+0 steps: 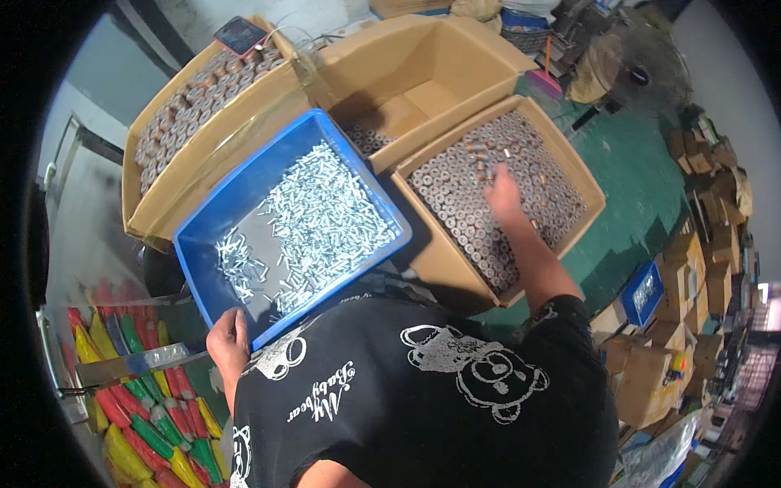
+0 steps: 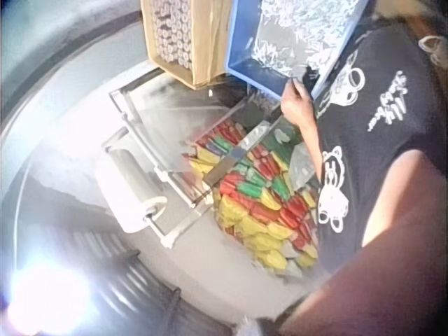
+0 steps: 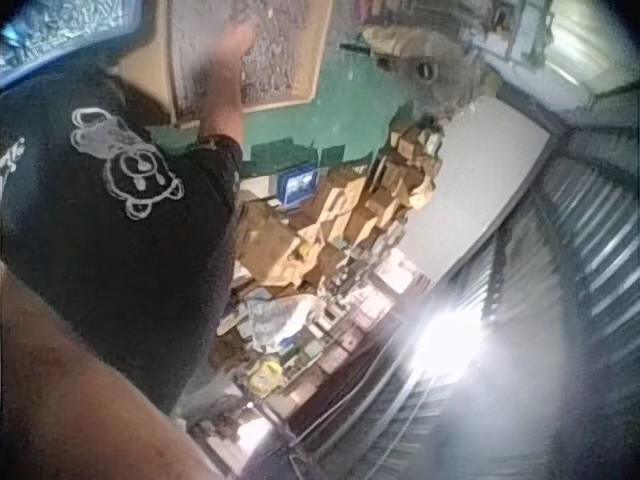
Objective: The person packs metal hardware by transferring cylindrical metal parts from cardboard boxes into another box and sorting through bolts and Allen keys in a blue plastic tray.
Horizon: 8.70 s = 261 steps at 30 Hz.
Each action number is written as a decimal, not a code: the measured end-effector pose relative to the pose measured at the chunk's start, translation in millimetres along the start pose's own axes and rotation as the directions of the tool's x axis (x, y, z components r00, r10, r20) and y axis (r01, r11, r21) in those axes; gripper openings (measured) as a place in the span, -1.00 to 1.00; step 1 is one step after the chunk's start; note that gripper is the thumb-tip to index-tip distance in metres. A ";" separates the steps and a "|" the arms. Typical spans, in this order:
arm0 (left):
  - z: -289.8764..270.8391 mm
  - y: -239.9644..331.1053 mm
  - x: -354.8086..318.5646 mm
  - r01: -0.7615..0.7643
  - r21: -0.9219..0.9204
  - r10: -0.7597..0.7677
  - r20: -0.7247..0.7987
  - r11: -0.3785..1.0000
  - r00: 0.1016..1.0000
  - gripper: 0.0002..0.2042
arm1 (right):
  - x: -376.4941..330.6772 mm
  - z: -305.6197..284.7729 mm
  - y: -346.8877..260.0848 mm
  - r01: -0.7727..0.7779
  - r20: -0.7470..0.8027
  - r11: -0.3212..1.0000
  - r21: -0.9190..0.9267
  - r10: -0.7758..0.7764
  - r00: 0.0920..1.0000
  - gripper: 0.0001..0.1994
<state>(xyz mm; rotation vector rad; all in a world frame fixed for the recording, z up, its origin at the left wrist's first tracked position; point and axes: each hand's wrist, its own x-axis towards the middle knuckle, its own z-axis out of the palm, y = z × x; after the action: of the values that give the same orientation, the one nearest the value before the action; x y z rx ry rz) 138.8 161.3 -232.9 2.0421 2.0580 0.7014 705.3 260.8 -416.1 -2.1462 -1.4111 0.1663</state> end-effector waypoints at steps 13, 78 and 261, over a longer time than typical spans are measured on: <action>3.9 -4.4 13.9 -0.040 0.090 0.035 0.051 0.995 0.998 -0.90 | 223.3 70.4 -176.5 0.573 0.113 0.753 0.323 -0.632 0.767 -0.75; -3.0 -30.2 -3.5 -0.151 -0.138 0.147 -0.038 0.979 0.988 -0.81 | 128.2 129.0 -665.5 0.803 0.123 0.564 0.192 -0.826 0.550 -0.52; -19.4 -115.8 485.7 0.175 0.359 -0.116 -0.179 0.917 0.977 -0.44 | 13.3 78.5 -364.2 0.844 0.752 0.504 0.182 -0.625 0.211 -0.78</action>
<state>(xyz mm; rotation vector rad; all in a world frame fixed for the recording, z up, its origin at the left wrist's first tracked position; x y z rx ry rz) -1.1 635.9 -163.3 2.0374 2.5729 0.4826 386.0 407.9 -292.1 -1.2363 -3.0060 0.5518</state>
